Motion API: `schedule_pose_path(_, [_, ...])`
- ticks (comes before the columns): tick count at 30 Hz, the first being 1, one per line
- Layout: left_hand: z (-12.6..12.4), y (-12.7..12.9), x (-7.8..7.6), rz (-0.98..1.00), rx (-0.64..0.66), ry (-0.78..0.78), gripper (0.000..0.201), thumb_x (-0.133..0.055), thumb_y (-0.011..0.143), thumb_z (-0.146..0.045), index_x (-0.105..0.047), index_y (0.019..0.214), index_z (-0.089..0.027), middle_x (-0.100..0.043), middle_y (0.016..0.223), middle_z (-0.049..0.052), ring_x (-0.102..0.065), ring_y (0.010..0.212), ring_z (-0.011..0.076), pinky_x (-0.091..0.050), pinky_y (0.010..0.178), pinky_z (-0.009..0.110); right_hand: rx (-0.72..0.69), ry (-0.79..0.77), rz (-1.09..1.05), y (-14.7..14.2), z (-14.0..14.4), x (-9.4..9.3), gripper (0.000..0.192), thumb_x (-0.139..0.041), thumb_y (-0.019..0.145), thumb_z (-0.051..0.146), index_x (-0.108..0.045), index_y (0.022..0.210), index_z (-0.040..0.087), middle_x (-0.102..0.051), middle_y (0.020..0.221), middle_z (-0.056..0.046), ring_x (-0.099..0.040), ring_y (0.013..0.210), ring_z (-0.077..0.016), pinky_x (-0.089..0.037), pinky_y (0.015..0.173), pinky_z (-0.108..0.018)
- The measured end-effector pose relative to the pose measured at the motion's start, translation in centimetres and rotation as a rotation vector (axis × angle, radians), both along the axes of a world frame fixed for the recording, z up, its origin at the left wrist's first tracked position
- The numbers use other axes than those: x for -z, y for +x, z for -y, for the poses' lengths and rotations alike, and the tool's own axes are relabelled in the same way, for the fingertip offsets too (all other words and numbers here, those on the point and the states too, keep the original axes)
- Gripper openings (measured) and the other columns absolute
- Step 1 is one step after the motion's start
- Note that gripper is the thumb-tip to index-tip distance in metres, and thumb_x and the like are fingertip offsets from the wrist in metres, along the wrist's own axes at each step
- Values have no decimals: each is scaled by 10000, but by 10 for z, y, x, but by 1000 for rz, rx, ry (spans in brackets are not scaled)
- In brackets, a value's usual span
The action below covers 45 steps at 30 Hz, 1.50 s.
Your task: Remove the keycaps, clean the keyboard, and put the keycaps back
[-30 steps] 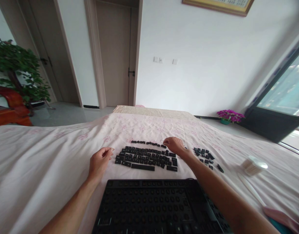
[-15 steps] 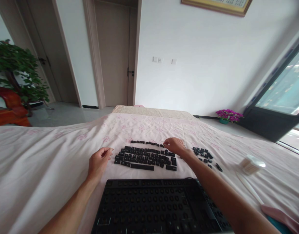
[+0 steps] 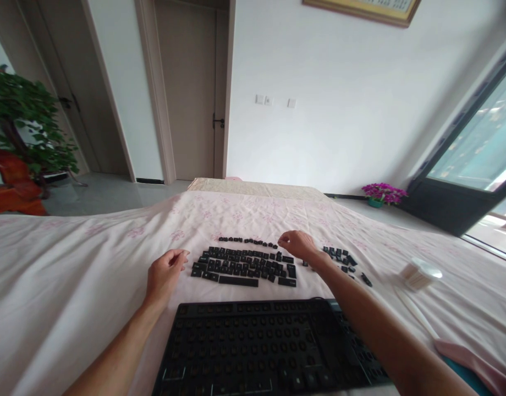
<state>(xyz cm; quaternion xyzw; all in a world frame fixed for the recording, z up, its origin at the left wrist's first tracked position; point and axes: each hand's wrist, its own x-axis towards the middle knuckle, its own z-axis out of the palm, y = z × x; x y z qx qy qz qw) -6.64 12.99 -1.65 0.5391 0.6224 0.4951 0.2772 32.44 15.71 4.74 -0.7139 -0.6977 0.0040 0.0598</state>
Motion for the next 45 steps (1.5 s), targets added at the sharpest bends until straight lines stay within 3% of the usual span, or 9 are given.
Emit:
schedule_pose_path(9, [1,-1,-2,-15,-1,-6,416,-574,776,-576,-696,890,-194,-728,762,33,-668,681,207,-471,643,272,-35,-75,33,-5,10,-4,200,-640,750,383,-759,888,301,-738,874,-12,-654,841,-194,-409,702,-263])
schedule_pose_path(19, [2,1,-4,-8,0,11,417,-577,770,-571,-697,874,-185,-729,744,38,-670,669,211,-477,651,281,49,-56,72,-6,4,-2,267,-529,833,339,-761,916,235,-725,867,-77,-657,834,-217,-414,701,-281])
schedule_pose_path(37, [2,1,-5,0,-6,4,429,-580,769,-575,-702,888,-181,-732,756,43,-671,663,207,-479,643,282,2,-96,22,-8,8,-5,209,-617,755,373,-762,885,297,-736,884,-18,-654,850,-210,-414,704,-274])
schedule_pose_path(45, [3,1,-3,-4,-5,15,427,-579,767,-573,-704,881,-180,-731,759,49,-663,663,205,-480,635,279,14,-79,19,-8,9,-4,230,-568,808,357,-759,908,278,-739,886,-31,-660,865,-213,-409,694,-271])
